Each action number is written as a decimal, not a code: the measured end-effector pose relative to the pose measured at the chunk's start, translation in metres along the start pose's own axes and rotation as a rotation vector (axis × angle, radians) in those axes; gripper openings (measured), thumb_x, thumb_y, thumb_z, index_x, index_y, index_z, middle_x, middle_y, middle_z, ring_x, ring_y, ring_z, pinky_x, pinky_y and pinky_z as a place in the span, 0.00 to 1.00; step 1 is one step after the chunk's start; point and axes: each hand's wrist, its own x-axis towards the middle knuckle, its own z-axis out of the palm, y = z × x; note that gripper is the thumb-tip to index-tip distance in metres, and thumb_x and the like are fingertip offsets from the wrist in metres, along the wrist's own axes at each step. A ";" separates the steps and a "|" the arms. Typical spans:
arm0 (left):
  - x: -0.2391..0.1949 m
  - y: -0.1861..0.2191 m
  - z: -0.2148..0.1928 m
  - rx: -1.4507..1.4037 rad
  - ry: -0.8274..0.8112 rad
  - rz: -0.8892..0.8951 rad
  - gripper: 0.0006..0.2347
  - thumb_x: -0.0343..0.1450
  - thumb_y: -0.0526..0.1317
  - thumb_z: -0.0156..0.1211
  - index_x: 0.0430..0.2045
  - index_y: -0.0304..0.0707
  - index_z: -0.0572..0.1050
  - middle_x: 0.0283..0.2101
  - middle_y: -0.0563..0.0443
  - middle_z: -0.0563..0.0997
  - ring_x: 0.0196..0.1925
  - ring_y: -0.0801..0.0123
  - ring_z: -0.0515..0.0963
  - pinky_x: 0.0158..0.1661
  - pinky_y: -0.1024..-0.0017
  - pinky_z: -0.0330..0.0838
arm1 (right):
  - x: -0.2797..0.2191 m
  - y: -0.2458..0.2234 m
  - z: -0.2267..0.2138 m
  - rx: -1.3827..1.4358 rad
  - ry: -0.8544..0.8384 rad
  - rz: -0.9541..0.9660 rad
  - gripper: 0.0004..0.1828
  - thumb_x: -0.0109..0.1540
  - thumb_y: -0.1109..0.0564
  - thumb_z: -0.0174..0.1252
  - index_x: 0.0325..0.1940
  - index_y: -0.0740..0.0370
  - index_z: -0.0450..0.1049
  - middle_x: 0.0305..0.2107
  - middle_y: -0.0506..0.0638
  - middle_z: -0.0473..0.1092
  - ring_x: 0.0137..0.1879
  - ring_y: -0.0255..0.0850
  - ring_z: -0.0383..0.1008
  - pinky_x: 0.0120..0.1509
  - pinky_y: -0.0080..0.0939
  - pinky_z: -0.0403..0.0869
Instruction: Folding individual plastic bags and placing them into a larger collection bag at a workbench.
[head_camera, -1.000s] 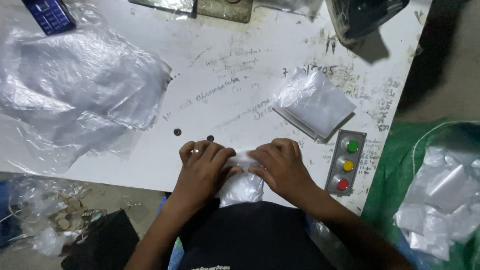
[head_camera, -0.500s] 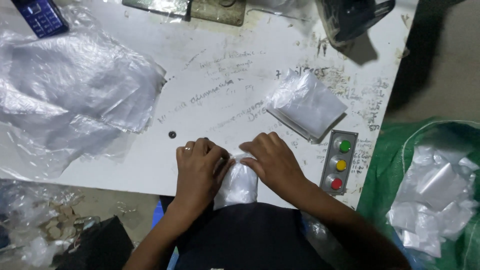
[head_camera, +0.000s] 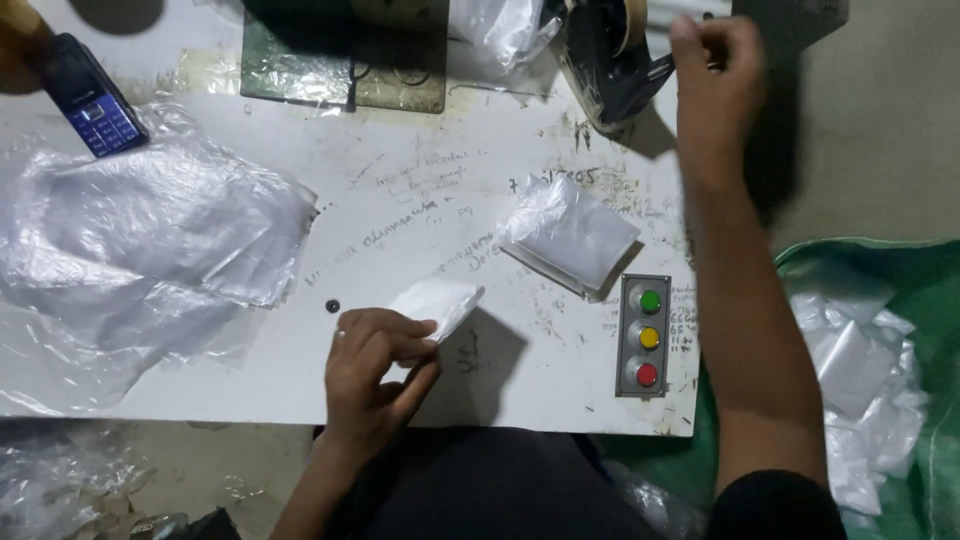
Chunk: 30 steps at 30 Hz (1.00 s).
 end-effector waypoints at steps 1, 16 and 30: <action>-0.004 0.000 0.003 0.004 0.007 0.005 0.10 0.65 0.29 0.71 0.30 0.37 0.73 0.40 0.47 0.83 0.42 0.63 0.81 0.47 0.65 0.68 | 0.008 0.005 0.000 0.004 0.002 -0.008 0.08 0.73 0.50 0.58 0.50 0.55 0.70 0.40 0.48 0.69 0.44 0.37 0.69 0.48 0.36 0.72; -0.017 0.004 0.033 0.138 -0.018 0.130 0.07 0.70 0.30 0.68 0.28 0.39 0.73 0.41 0.49 0.82 0.37 0.63 0.79 0.43 0.66 0.69 | -0.046 -0.001 -0.025 -0.338 -0.110 -0.135 0.16 0.77 0.60 0.62 0.37 0.63 0.67 0.34 0.53 0.66 0.35 0.39 0.61 0.34 0.42 0.61; -0.015 0.004 0.040 0.113 -0.047 0.125 0.08 0.68 0.27 0.69 0.29 0.36 0.73 0.39 0.46 0.83 0.37 0.62 0.80 0.43 0.65 0.68 | -0.020 0.090 -0.030 -0.803 -0.045 -0.211 0.21 0.75 0.49 0.70 0.33 0.62 0.75 0.26 0.55 0.73 0.29 0.50 0.72 0.28 0.55 0.62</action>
